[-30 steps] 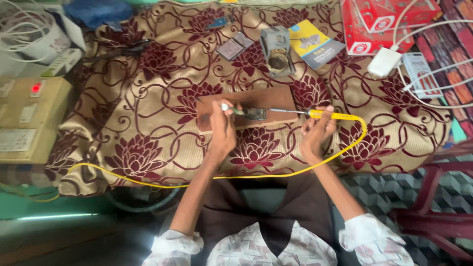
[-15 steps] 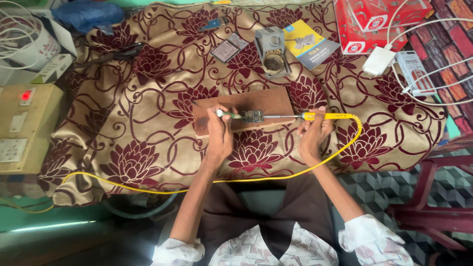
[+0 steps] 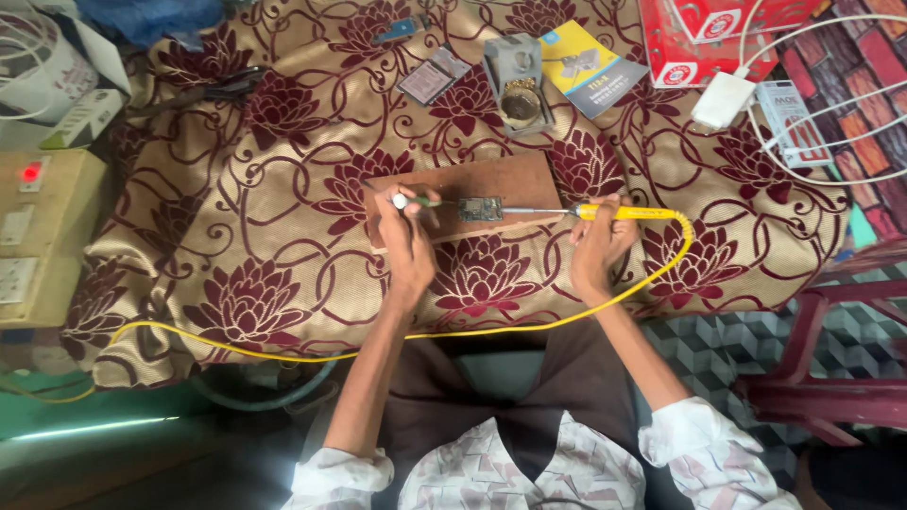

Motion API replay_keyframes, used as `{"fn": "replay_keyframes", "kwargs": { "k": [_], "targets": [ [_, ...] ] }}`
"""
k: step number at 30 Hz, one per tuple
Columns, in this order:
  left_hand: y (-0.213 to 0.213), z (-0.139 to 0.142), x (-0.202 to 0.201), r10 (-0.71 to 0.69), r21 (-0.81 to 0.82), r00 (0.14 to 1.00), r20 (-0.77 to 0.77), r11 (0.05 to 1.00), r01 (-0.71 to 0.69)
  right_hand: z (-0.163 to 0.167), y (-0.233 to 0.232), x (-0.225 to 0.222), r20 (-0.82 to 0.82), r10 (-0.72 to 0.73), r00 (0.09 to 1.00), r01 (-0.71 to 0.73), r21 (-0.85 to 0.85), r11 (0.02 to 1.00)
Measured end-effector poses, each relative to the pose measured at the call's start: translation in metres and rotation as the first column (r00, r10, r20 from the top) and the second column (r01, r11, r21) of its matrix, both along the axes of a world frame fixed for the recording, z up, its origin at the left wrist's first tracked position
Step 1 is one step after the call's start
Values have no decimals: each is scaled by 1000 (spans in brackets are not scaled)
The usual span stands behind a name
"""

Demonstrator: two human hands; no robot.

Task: The person uses a soldering iron to apply heat to a small electronic component mounted on a wooden board. They hold a tube of flux or adhesive in the left hand while manipulating the soldering iron with the right hand.

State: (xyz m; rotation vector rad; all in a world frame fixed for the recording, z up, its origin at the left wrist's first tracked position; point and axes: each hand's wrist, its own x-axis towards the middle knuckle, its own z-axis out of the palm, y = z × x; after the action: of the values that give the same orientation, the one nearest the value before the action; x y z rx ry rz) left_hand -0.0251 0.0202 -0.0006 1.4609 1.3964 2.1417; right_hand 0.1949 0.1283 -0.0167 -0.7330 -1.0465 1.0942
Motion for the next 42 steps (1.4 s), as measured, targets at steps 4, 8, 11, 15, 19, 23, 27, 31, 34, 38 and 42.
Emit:
{"fn": "replay_keyframes", "kwargs": {
  "k": [4,8,11,15,19,23,27,31,34,38,42],
  "targets": [
    [0,3,-2,9,-75,999,-35,997,-12,-1,0,0,-17,5,1000,-4,34,999],
    [1,3,-2,-19,-28,999,30,999,20,1,0,-2,14,-8,1000,8,52,999],
    [2,2,-5,-71,31,993,92,997,68,3,-1,-4,-23,8,1000,-6,64,998],
    [3,2,-8,-72,-43,995,70,996,75,3,-1,-4,37,-9,999,5,86,996],
    [4,0,-6,-97,-33,990,100,994,101,1,-2,-2,54,-1,999,-5,106,994],
    [3,0,-7,-115,-16,990,82,993,116,0,-2,-2,58,-16,998,9,107,994],
    [1,-1,-7,-97,-46,994,43,994,99,0,-4,-3,58,-16,998,13,61,998],
    [-1,-5,-6,-161,-46,977,138,985,169,1,-7,-4,49,-31,998,29,53,998],
    [-2,-6,-8,-169,-57,974,154,982,179,2,-9,-5,76,-38,996,32,69,997],
    [-3,-3,-9,-136,-119,989,51,983,141,4,-10,-6,84,-47,995,42,69,997],
    [-4,0,-6,-129,-122,991,31,984,132,5,-11,-6,90,-33,995,23,112,993]
  ]
}}
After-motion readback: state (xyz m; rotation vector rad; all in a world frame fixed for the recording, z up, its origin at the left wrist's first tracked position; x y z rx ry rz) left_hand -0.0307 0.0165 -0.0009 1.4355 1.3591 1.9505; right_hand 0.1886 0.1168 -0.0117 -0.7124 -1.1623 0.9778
